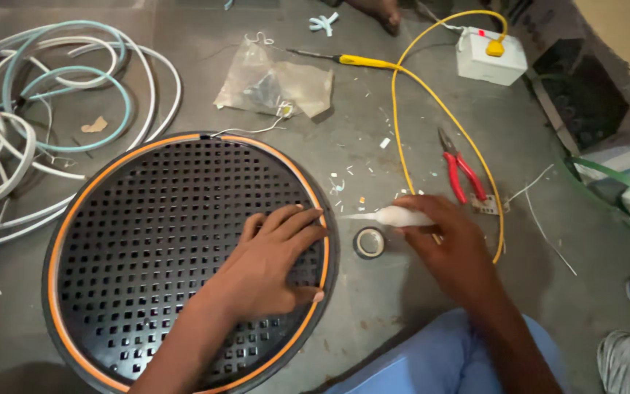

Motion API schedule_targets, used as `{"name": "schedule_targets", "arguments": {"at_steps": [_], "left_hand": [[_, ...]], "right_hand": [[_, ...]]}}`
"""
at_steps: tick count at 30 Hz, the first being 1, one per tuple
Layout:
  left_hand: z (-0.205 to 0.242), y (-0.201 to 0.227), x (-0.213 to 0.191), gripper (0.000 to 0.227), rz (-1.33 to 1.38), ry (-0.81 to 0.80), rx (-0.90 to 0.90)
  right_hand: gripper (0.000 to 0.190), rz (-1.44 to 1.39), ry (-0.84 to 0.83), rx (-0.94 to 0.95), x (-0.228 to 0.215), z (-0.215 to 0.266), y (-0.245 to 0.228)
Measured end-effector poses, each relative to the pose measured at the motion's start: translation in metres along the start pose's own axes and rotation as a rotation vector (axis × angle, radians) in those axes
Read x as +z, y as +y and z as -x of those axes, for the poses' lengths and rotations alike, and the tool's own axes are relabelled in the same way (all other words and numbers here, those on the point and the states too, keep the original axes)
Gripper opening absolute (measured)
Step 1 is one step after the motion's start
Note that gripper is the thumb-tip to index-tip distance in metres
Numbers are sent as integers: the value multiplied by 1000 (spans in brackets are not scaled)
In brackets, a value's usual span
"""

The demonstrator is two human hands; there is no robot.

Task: The person sits on the floor and applies glue from a tube to the edge of a black perforated circular tray. They then press a white cable along the glued edge, securing it in place. The person repeats this process, applying glue and attaching the cable around the perimeter of the tray.

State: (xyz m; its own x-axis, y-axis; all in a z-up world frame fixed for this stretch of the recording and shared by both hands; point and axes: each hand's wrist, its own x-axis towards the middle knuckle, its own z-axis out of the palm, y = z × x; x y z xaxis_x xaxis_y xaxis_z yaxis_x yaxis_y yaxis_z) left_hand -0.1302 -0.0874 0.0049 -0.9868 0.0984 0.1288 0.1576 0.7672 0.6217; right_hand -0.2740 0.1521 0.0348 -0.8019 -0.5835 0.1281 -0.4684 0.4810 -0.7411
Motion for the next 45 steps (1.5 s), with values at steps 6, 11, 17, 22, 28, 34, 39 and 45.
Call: {"name": "schedule_targets", "arguments": {"at_steps": [6,11,17,22,28,34,39,45], "left_hand": [[-1,-1,1,78,37,70,16],[0,-2,4,75,32,67,-3],[-1,3,-2,71,24,59,7],[-4,5,-5,73,-49,0,-12],[-7,8,-7,74,-95,-21,-30],[-6,7,-6,73,-103,-28,-28],[-3,6,-3,66,-122,1,-25],[-4,6,-2,59,-143,-35,-36]], "right_hand": [[39,115,-25,-36,2,-2,-2],[40,17,-51,-78,6,-5,3],[38,-86,-43,-5,5,-5,5],[35,-138,-52,59,5,-2,3],[36,-36,-15,-40,5,-2,-4],[34,-34,-54,-15,1,-4,-7],[33,-31,-34,-99,3,-5,-8],[34,-77,-23,-60,4,-3,-6]]}}
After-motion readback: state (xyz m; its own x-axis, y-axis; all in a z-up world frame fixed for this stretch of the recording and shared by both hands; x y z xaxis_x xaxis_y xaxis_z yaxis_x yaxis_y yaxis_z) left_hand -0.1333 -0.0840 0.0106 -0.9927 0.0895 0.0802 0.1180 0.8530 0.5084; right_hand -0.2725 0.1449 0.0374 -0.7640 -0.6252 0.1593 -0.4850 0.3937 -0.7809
